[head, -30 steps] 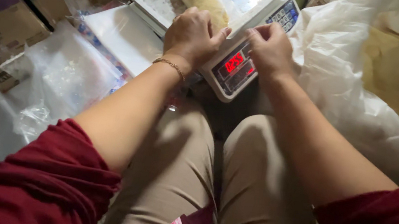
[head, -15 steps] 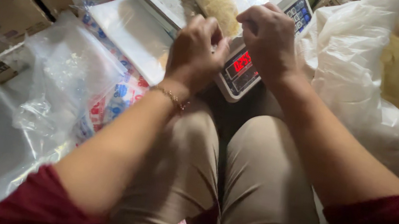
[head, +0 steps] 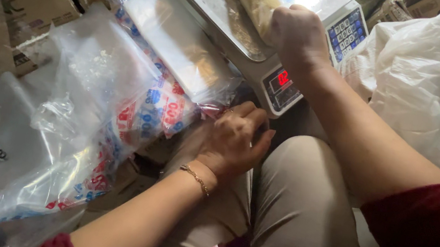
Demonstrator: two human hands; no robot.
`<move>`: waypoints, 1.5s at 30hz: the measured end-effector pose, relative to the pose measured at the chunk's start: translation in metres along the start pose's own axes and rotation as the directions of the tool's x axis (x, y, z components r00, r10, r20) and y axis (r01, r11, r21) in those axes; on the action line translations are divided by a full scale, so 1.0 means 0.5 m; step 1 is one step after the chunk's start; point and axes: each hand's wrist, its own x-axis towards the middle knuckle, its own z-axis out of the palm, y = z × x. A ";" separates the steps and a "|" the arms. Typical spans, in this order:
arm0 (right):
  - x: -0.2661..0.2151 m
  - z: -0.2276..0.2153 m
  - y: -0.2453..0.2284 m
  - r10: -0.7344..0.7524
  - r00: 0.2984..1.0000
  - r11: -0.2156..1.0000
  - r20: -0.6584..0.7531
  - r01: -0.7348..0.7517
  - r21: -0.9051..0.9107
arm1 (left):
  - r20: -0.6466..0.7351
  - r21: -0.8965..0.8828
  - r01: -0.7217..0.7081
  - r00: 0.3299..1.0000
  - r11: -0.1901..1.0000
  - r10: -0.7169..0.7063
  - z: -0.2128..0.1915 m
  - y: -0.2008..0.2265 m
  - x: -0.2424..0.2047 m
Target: The person scoops a yellowish powder from a large sack into small plastic bags using a blue scoop, weighs each bag on a digital scale, and ties the bags shut. The process is repeated multiple times.
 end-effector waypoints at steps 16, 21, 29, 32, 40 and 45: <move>0.013 -0.036 0.056 0.690 0.397 -0.378 0.606 -0.517 0.769 | 0.069 0.004 0.026 0.997 1.000 -0.027 0.001 -0.001 -0.002; 0.022 -0.150 0.131 0.581 0.465 -0.568 0.669 -0.357 0.741 | 0.082 -0.008 0.011 0.997 1.000 -0.010 0.013 -0.009 -0.009; -0.120 -0.406 0.295 0.774 0.581 -0.011 0.251 -0.384 0.923 | 0.079 0.016 0.000 0.997 1.000 -0.002 0.026 -0.018 -0.010; -0.207 -0.417 0.308 0.795 0.603 0.321 0.061 -0.504 0.802 | 0.095 0.043 -0.014 0.995 0.999 0.010 0.030 -0.016 -0.007; -0.223 -0.420 0.246 0.895 0.343 0.226 0.284 -0.900 0.373 | 0.130 0.091 -0.029 0.991 0.995 0.017 0.020 -0.010 -0.009; -0.230 -0.439 0.200 0.871 0.491 0.485 0.017 -0.865 0.131 | 0.129 0.110 -0.028 0.992 0.994 0.014 0.017 -0.005 -0.011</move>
